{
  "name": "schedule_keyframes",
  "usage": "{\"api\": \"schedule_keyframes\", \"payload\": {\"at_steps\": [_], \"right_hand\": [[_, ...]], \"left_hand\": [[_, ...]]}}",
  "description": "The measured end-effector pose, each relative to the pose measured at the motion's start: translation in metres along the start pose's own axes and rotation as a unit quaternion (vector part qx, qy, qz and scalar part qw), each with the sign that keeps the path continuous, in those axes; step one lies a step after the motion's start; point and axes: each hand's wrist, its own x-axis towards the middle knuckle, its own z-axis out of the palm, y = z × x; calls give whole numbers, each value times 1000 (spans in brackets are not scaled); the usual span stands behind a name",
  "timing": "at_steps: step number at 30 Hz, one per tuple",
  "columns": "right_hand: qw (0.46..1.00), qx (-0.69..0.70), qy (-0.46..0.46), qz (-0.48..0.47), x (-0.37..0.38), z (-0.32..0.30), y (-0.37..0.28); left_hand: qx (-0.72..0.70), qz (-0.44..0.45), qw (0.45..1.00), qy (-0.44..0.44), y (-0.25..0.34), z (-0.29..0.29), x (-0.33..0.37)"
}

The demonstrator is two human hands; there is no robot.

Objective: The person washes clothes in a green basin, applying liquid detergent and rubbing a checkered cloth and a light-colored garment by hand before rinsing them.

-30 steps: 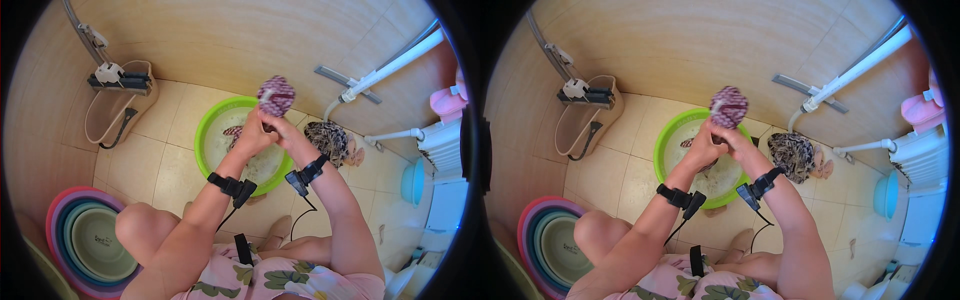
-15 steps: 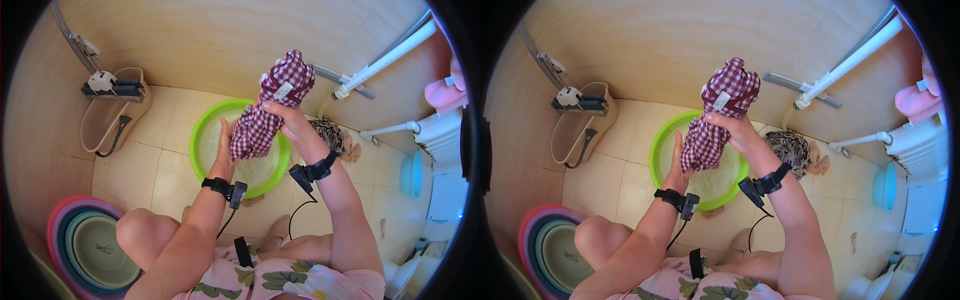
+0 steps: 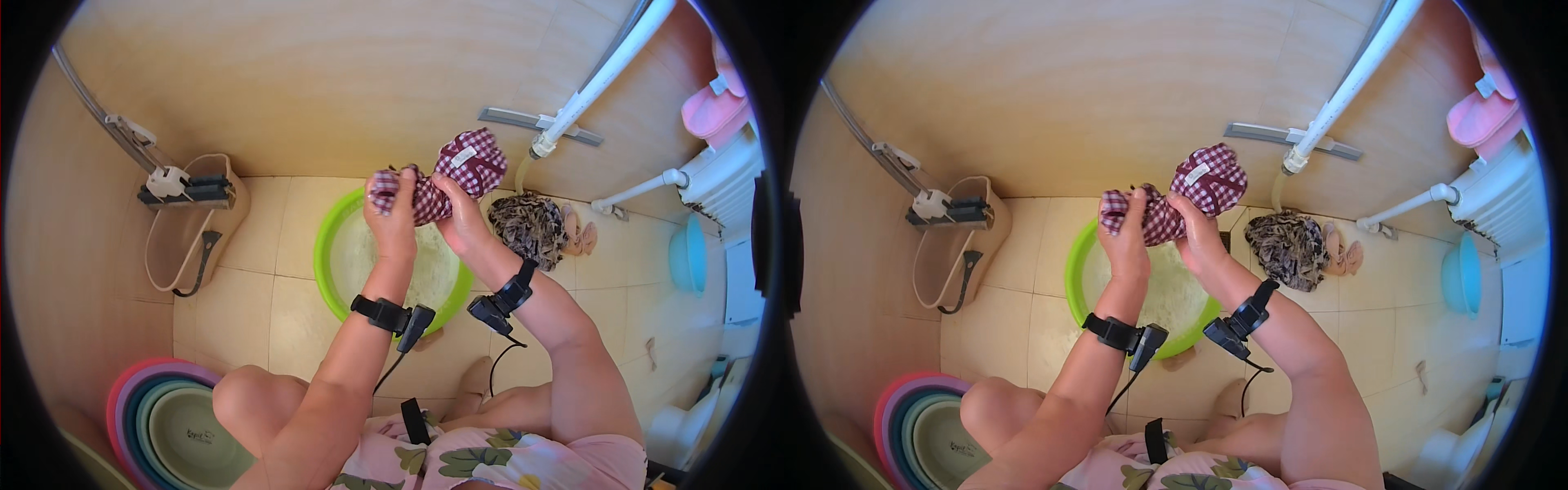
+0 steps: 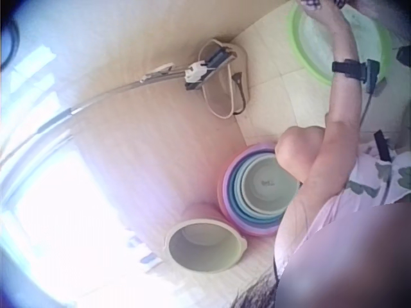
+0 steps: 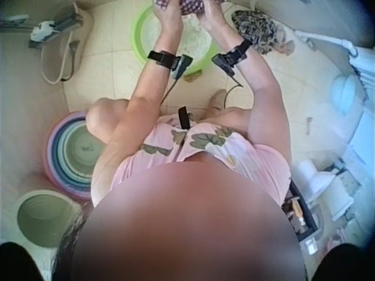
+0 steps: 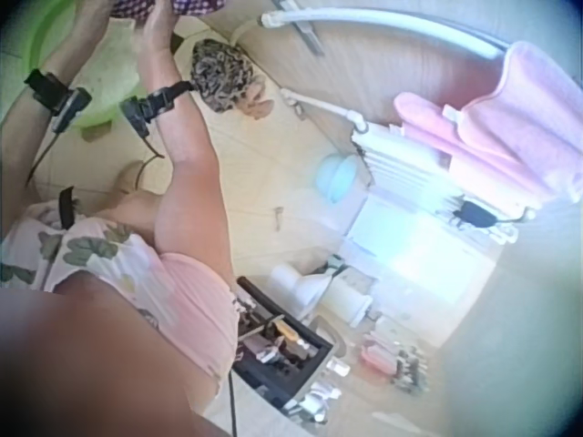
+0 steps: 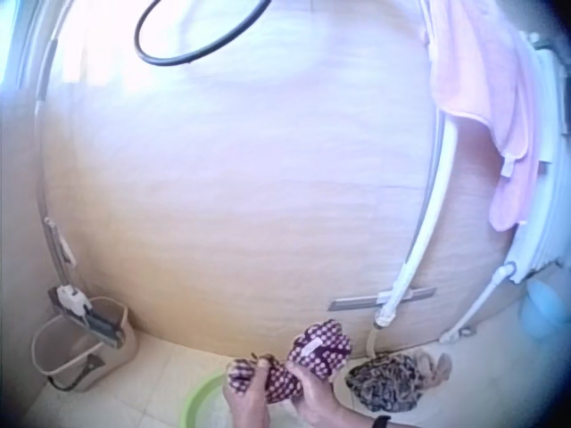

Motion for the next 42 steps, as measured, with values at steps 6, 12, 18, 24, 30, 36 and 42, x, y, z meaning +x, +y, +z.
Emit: {"api": "schedule_keyframes", "payload": {"at_steps": [6, 12, 18, 24, 30, 36, 42], "right_hand": [[967, 45, -173, 179, -7, 3, -17], [837, -403, -349, -122, -8, -18, -23], [813, -480, -316, -90, -23, -25, -25], [811, -493, -312, -47, -26, -35, -28], [831, -466, -303, 21, -20, -47, -25], [945, -156, -238, 159, 21, -63, 3], [942, -151, -164, 251, 26, -34, -59]], "left_hand": [[371, 492, 763, -195, 29, 8, 4], [407, 502, 667, -370, 51, 14, -9], [423, 514, 538, -518, 52, -1, -17], [418, 522, 532, -519, 46, 2, -21], [422, 513, 528, -529, 45, 3, -12], [432, 451, 638, -450, 31, 8, 7], [342, 143, 890, -266, -20, -3, 34]]}}
